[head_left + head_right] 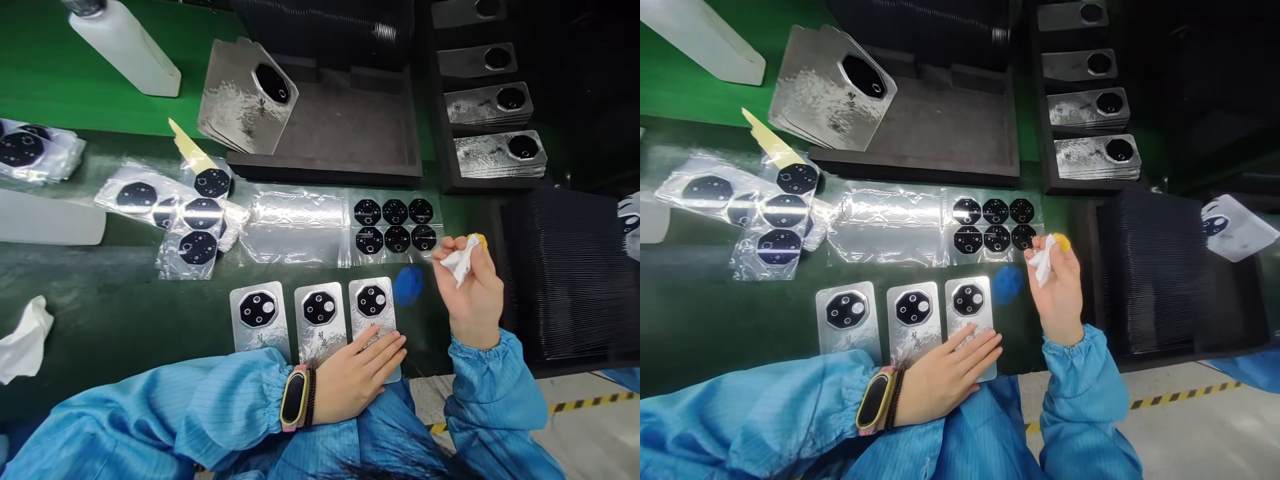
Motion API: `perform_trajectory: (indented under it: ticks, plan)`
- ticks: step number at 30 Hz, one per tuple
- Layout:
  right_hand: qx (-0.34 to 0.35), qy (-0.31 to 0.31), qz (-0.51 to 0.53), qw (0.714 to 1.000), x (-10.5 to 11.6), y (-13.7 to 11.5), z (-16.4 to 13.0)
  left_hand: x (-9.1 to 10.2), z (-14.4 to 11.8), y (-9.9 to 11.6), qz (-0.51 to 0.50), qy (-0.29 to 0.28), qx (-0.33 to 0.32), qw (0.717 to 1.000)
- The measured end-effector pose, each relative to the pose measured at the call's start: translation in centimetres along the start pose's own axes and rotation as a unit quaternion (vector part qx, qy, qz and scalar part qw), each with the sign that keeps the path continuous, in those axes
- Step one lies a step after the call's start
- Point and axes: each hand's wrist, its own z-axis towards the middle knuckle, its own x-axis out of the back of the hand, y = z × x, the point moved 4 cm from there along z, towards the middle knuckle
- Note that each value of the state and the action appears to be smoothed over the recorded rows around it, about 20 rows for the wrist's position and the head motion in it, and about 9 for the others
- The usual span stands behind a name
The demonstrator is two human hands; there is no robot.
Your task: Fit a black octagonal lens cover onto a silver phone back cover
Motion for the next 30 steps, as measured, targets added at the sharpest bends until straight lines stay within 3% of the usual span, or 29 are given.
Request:
perform_trajectory:
  ticks: [8,20,26,30]
  plan:
    - [-0.047,0.024,0.036,0.998,-0.4,-0.1,-0.6,0.2,0.1,-0.1,0.000,0.009,0.001,1.000]
    - [-0.053,0.000,0.024,0.998,-0.3,0.5,-0.4,0.1,0.2,0.0,0.006,0.007,-0.006,1.000]
    - [-0.054,-0.032,0.005,0.998,-0.5,1.0,0.2,2.0,-0.1,0.4,0.003,0.053,-0.032,0.998]
    - [-0.020,-0.049,-0.064,0.997,-0.9,1.1,-0.1,2.6,-1.8,-0.1,0.013,0.004,-0.031,0.999]
